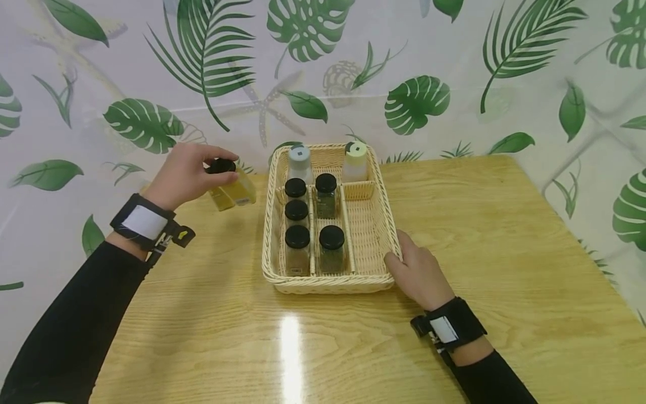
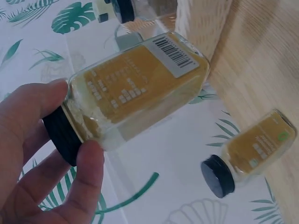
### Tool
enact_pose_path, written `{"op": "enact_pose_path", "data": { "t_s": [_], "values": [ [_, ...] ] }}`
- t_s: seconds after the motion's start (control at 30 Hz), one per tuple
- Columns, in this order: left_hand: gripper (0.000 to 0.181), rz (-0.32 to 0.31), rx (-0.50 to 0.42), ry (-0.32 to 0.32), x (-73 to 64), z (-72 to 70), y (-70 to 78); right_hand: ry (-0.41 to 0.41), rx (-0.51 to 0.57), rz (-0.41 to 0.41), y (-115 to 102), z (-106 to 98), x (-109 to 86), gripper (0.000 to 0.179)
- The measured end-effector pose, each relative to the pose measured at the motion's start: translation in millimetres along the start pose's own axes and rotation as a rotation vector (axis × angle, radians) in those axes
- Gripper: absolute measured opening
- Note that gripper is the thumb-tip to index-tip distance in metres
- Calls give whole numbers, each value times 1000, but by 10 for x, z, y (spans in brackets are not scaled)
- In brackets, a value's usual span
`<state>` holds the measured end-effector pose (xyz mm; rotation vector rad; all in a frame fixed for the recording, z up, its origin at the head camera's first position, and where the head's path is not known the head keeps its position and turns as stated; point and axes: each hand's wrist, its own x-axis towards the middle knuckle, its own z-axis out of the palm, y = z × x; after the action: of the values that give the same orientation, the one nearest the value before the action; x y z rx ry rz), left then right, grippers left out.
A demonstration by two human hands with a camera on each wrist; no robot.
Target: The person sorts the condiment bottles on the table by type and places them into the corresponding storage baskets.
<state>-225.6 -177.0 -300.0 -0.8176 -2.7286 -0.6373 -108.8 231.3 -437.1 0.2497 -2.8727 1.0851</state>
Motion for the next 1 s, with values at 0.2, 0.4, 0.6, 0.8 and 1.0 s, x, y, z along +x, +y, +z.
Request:
{"op": "enact_pose_path", "data": {
  "t_s": [0.2, 0.4, 0.6, 0.8, 1.0],
  "values": [
    [31, 61, -26, 24, 110, -6, 166, -8, 2, 8, -3, -14, 0, 45],
    [31, 114, -43, 56, 215, 21, 324, -34, 13, 24, 0, -10, -3, 47],
    [29, 157, -76, 87, 364, 40, 505, -22, 5, 18, -15, -10, 3, 44],
    [29, 217, -121, 95, 512, 60, 681, -14, 4, 16, -29, -9, 6, 43],
    [29, 271, -159, 83, 677, 114, 873, -14, 13, 26, -31, -11, 6, 42]
  ]
}}
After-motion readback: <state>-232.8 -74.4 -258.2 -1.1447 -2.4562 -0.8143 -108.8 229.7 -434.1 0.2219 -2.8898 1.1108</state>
